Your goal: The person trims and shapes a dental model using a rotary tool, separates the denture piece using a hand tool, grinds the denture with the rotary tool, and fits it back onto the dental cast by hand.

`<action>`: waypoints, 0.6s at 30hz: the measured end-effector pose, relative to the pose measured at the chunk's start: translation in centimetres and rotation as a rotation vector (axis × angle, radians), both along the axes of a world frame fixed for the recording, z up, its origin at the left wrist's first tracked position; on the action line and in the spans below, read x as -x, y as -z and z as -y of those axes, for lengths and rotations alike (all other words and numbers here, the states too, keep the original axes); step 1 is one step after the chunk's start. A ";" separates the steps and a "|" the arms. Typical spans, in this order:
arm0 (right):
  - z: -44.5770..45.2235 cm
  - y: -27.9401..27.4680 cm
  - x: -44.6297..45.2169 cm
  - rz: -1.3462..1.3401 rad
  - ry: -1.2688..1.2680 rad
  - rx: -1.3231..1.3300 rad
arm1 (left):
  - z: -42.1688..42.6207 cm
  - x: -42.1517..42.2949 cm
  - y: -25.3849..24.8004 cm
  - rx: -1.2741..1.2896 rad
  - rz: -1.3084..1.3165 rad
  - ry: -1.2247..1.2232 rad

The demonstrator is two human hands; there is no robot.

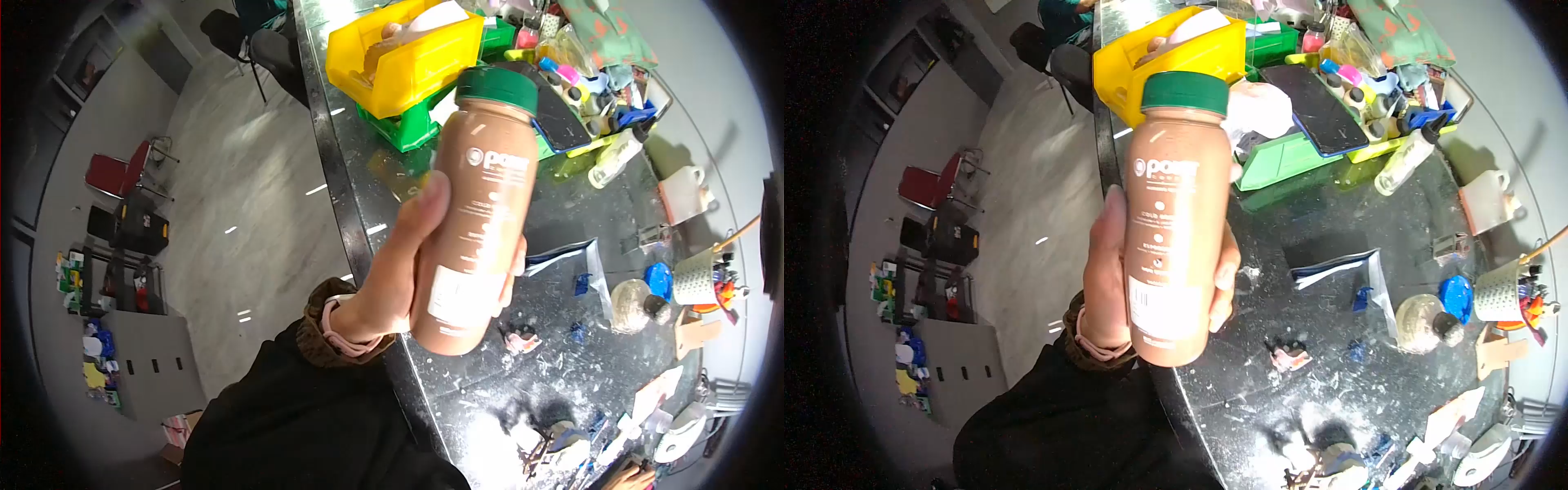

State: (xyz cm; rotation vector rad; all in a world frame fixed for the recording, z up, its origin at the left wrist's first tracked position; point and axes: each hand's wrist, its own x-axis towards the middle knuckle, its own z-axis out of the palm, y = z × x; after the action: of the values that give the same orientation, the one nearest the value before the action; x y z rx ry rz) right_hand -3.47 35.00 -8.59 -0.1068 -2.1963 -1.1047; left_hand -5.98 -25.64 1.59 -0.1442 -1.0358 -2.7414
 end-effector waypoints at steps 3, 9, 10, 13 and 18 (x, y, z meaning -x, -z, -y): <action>-0.6 0.9 0.2 0.009 0.036 -0.024 | -1.4 -0.5 -0.7 -0.085 -0.012 0.065; -1.3 1.1 0.6 0.122 0.238 0.502 | -2.3 -1.0 -0.9 -0.143 -0.088 0.179; -1.7 1.5 0.6 0.110 0.234 0.485 | -2.5 -1.0 -0.9 -0.154 -0.100 0.188; 0.2 0.5 0.4 0.110 0.196 0.456 | -2.7 -1.3 -0.7 -0.145 -0.100 0.183; 3.4 -1.0 0.1 0.086 0.080 0.426 | -2.7 -1.4 -0.4 -0.148 -0.080 0.176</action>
State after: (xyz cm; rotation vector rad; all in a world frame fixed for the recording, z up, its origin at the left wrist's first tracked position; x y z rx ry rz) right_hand -3.58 31.60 -7.56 -0.3399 -2.4938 -0.6757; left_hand -4.53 -22.96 2.04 -0.3330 -0.8324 -2.9302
